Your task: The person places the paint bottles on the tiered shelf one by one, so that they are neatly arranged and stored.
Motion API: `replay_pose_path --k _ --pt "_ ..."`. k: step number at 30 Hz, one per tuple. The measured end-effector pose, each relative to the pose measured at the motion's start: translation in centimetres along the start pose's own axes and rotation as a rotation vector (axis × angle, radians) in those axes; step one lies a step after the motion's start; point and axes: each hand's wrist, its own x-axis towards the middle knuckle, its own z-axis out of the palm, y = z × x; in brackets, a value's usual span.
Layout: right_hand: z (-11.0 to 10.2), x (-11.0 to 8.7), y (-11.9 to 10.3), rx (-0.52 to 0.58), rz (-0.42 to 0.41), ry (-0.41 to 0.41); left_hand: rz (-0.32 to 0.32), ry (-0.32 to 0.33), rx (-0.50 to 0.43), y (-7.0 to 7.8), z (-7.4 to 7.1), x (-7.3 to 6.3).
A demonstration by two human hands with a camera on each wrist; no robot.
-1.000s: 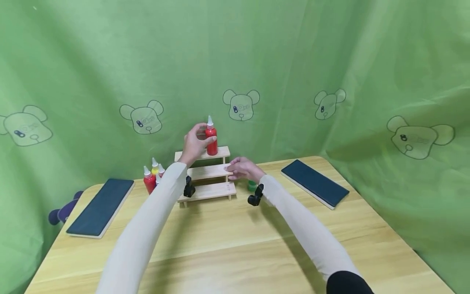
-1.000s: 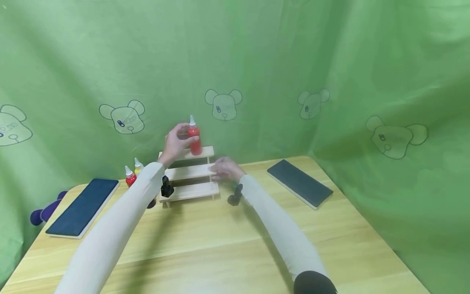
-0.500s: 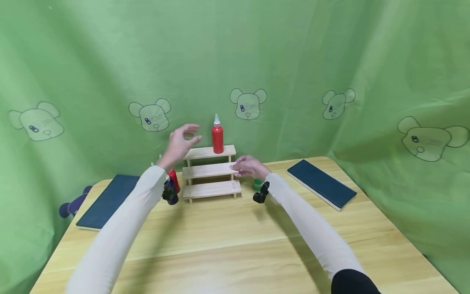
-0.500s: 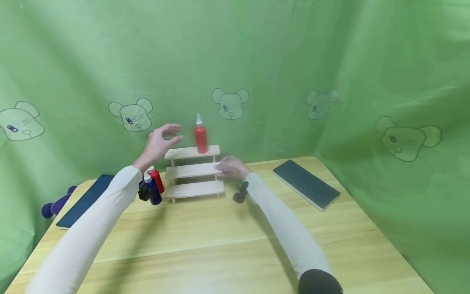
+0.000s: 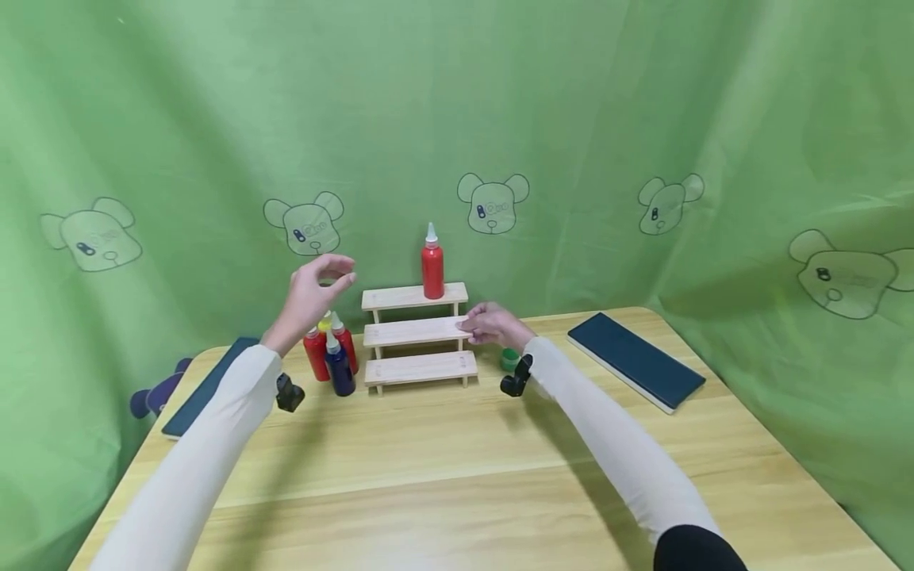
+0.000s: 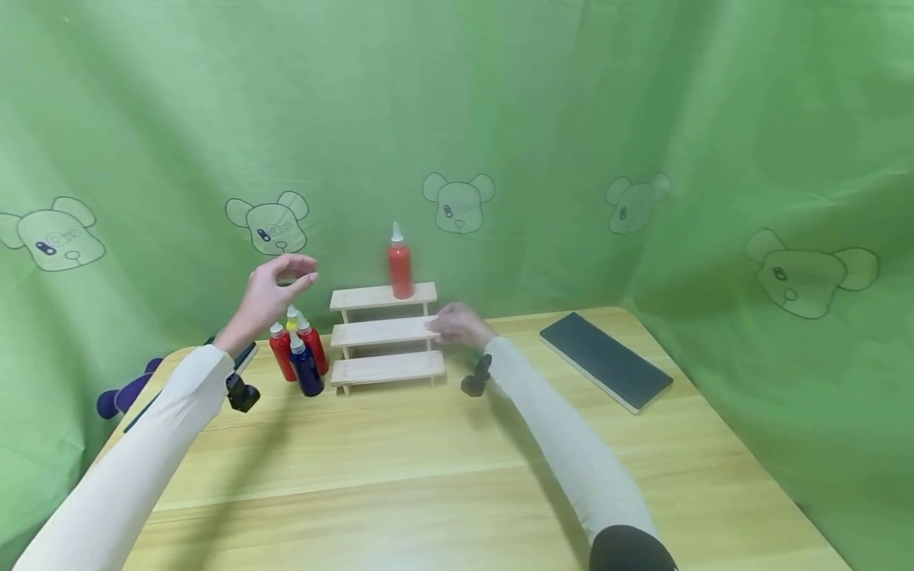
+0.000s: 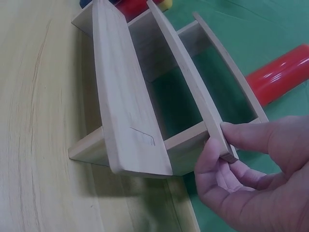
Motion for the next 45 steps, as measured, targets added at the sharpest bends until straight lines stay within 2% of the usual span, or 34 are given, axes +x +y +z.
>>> replay_pose_path --k 6,9,12,16,19,21,25,32,40,45 --pt "-0.1 -0.1 0.3 0.002 -0.003 -0.01 -0.013 -0.002 -0.001 -0.9 -0.7 -1.8" --pt "-0.2 -0.3 0.3 -0.004 -0.003 0.008 -0.036 0.036 -0.017 -1.8 -0.6 -2.8" --pt "-0.3 -0.5 0.1 -0.01 -0.009 0.021 -0.044 0.1 -0.043 -2.9 -0.1 -3.9" --pt "-0.6 -0.6 -0.1 -0.023 -0.039 0.005 -0.005 0.146 -0.016 -4.3 0.8 -5.4" --pt "-0.8 -0.7 -0.2 -0.046 -0.046 0.003 0.033 0.13 0.052 -5.1 1.3 -6.3" --pt "-1.1 -0.8 -0.1 -0.052 -0.042 0.003 0.035 0.114 0.082 -5.5 1.5 -6.9" --pt "-1.2 -0.5 0.0 -0.034 -0.04 -0.013 -0.008 0.113 0.109 -6.3 1.8 -8.0" --pt "-0.8 0.2 0.2 0.0 -0.018 -0.004 -0.066 0.099 0.089 -7.8 2.5 -9.6" --pt "-1.0 0.2 0.3 -0.038 -0.036 -0.016 -0.106 0.125 0.091 -8.8 3.5 -10.2" --pt "-0.8 0.1 0.3 -0.025 -0.018 -0.031 -0.152 0.123 0.025 -9.0 3.9 -10.6"
